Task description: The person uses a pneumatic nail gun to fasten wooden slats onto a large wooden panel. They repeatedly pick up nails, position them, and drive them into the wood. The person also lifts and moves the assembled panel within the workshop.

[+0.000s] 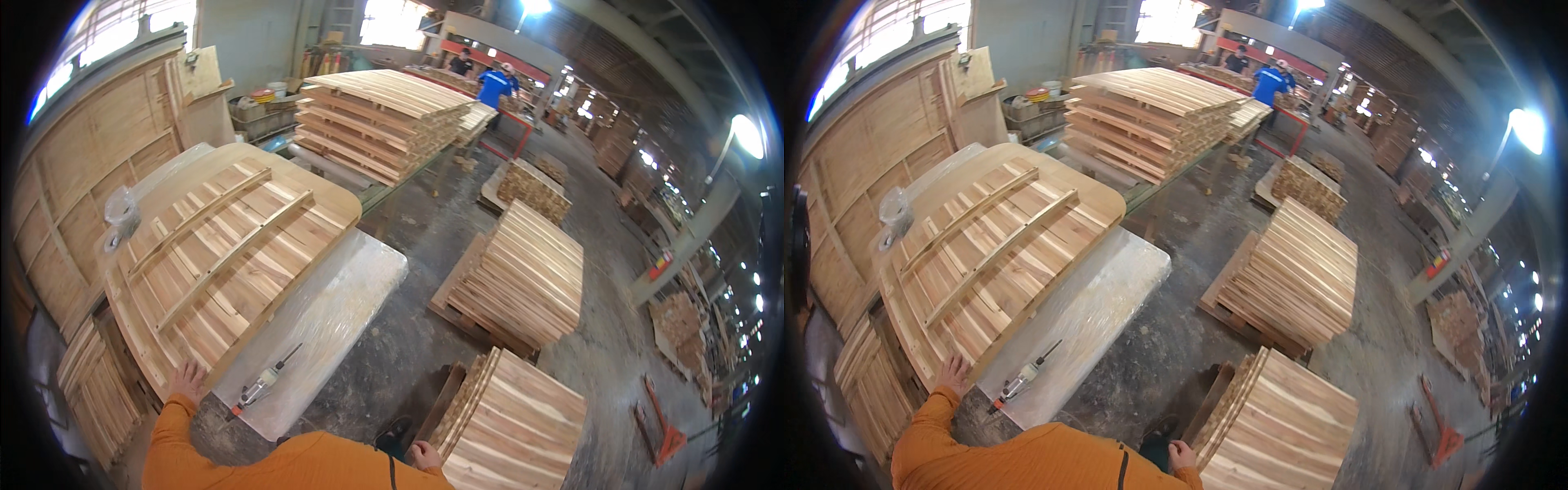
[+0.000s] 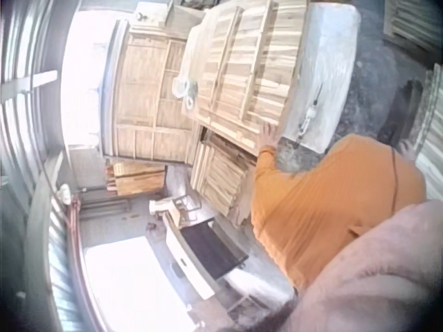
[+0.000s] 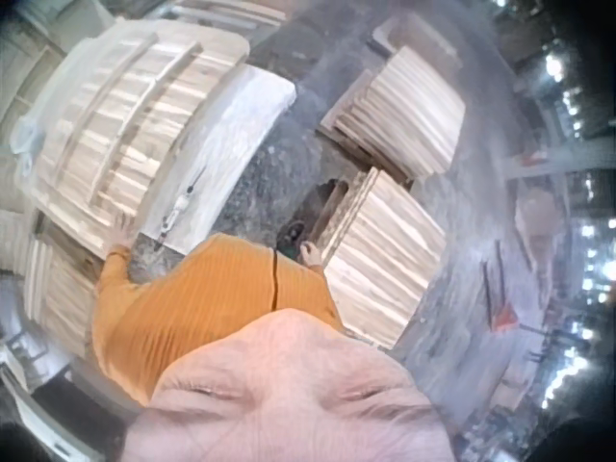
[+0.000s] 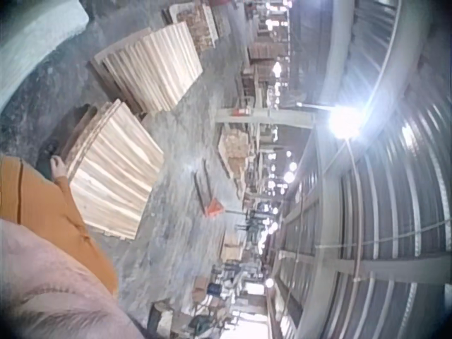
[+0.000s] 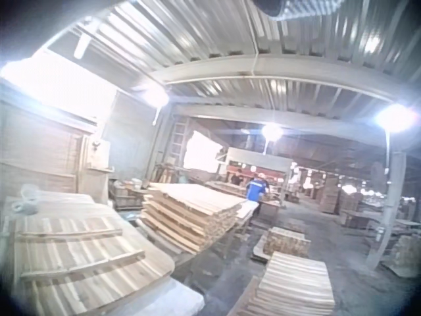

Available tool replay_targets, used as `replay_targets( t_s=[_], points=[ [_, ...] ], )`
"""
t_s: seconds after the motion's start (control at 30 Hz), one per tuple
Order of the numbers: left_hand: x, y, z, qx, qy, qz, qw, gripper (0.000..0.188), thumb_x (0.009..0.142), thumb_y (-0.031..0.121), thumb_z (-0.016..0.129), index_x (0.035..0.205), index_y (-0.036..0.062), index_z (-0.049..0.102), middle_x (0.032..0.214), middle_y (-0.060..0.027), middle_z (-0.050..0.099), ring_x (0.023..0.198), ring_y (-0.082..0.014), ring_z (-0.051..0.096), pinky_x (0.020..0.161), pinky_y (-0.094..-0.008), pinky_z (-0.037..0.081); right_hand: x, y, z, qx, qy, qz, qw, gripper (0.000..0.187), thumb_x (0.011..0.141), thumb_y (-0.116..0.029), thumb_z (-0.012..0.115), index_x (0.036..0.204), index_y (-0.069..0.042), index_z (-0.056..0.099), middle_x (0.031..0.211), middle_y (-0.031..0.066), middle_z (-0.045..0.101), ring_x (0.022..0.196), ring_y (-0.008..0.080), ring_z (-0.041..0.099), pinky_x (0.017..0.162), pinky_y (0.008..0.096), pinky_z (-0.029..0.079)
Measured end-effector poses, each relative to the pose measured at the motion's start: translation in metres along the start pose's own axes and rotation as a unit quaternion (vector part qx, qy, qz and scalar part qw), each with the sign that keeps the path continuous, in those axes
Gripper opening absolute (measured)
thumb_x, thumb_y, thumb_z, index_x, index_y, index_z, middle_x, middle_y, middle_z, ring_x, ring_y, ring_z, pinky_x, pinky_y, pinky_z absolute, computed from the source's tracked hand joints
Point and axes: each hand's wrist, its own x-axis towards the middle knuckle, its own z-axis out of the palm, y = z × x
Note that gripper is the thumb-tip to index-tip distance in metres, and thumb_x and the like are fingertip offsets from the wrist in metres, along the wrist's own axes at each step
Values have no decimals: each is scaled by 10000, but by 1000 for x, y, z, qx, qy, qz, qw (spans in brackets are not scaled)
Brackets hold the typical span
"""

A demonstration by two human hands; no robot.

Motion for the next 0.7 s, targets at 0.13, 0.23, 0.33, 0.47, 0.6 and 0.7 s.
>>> replay_targets(
  t_s=[0.13,0.23,0.33,0.47,0.6,0.7],
  points=[
    [12,44,-4,-34,3,-161,986,539,751,125,500,1277,162,391,1413,-120,228,1315,-315,160,1041,-494,166,97,-32,-52,-54,-95,-61,992,335,819,-330,545,1016,-66,606,883,108,642,811,231,613,744,318,470],
    [28,87,-7,-85,36,-318,944,547,724,121,519,1261,162,420,1400,-107,261,1299,-300,207,1034,-480,199,163,-62,-97,-155,-131,-86,975,331,815,-313,567,1013,-50,610,855,103,649,824,201,620,747,301,477],
    [54,140,0,8,91,-420,903,471,689,131,541,1159,151,523,1265,-113,442,1185,-285,386,969,-435,318,235,-103,-125,-191,-154,-161,956,318,810,-321,572,998,-69,615,874,111,647,837,227,623,759,311,477],
    [109,235,25,-97,287,-149,941,196,640,82,563,822,100,635,917,-128,608,885,-309,552,806,-416,431,314,-171,-118,-221,-178,-289,914,280,817,-260,560,975,-34,610,857,153,631,814,288,617,721,336,477],
    [126,312,38,-316,168,-53,932,151,719,121,560,845,90,636,838,-128,623,798,-306,587,725,-383,474,350,-294,-59,-159,-284,-416,849,276,842,-242,529,1010,-32,592,948,145,615,866,285,592,758,337,463],
    [150,336,34,-366,122,-104,917,194,780,142,523,922,65,629,825,-134,636,760,-305,600,711,-372,482,367,-376,5,-140,-350,-536,755,233,848,-213,526,987,-39,594,934,132,602,879,290,567,773,349,450]
  ],
)
